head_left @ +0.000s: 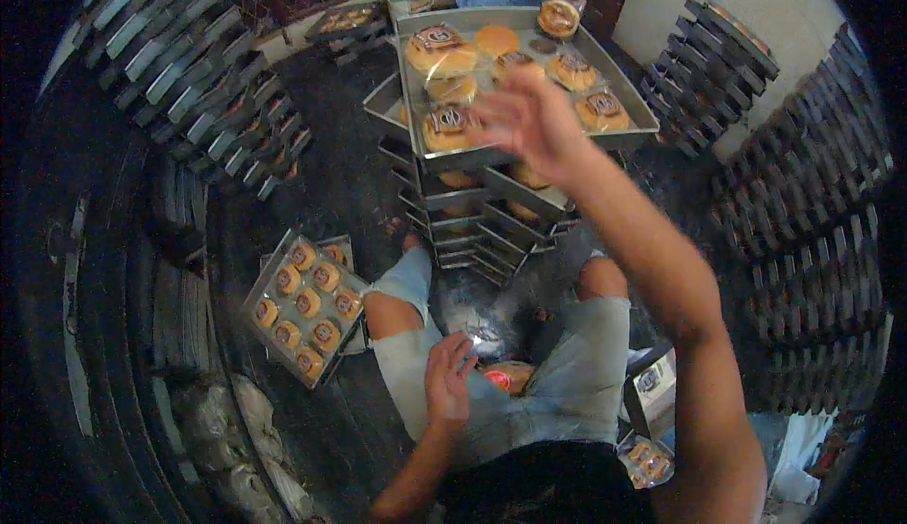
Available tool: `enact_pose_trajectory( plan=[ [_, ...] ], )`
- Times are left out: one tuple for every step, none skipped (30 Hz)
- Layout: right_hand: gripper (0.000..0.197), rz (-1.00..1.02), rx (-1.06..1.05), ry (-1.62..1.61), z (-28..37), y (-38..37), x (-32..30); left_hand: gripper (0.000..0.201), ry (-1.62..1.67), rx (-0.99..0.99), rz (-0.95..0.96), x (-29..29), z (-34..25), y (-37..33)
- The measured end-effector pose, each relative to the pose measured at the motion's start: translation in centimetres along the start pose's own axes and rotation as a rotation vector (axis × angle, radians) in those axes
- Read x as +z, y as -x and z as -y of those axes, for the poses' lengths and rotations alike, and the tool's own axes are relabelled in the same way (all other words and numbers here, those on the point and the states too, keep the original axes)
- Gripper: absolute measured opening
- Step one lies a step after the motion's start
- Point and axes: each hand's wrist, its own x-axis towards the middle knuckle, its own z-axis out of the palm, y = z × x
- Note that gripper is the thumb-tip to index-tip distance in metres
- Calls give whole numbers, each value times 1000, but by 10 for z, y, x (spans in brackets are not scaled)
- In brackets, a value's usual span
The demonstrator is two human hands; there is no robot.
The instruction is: The person sits on the floor and repeatedly picks up round buns from a metal tray, places each into a clear plastic wrapper, seals it, and returns the packaged bun to the tray. The process is repeated for multiple buns.
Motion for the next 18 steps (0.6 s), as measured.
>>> enact_pose_trajectory(
  plan=[
    [58,22,-12,61,-17,11,-2,51,25,19,-16,-5,0,1],
    [58,71,40,49,-40,39,8,48,12,38,-62,-12,1,3],
    [59,100,86,44,-63,80,11,46,-1,42,-94,-17,4,4],
    [56,122,133,135,-80,117,-7,44,-7,13,-106,-17,11,2],
    [55,129,79,218,-101,154,-27,41,-12,-12,-108,-17,13,1],
    [52,29,-3,388,-125,193,-58,37,-22,-51,-107,-16,14,3],
    [42,-161,-79,418,-154,232,-99,34,-44,-85,-119,-18,13,8],
    [25,-523,-221,871,-169,272,-132,34,-102,-94,-118,-22,13,11],
    [6,-897,-370,891,-187,316,-172,33,-144,-115,-105,-24,20,11],
    [14,-1196,-418,947,-209,369,-232,32,-177,-132,-99,-26,25,13],
    [14,-1377,-277,1027,-211,401,-255,31,-201,-142,-93,-28,25,14],
    [16,-1555,-113,1087,-212,440,-281,31,-223,-158,-70,-26,25,13],
    [17,-1510,-98,1398,-236,476,-321,31,-243,-174,-48,-20,26,12],
    [18,-1500,-74,1745,-263,519,-364,30,-259,-173,11,-9,27,8],
    [19,-1506,-75,2085,-282,563,-404,30,-263,-173,72,4,28,4],
    [25,-1455,-5,1816,-302,571,-409,29,-285,-161,123,16,27,2],
    [25,-1411,106,1803,-308,563,-397,29,-339,-133,154,29,22,4],
    [24,-1376,218,1792,-303,553,-380,28,-392,-113,199,46,19,6]
  ],
)
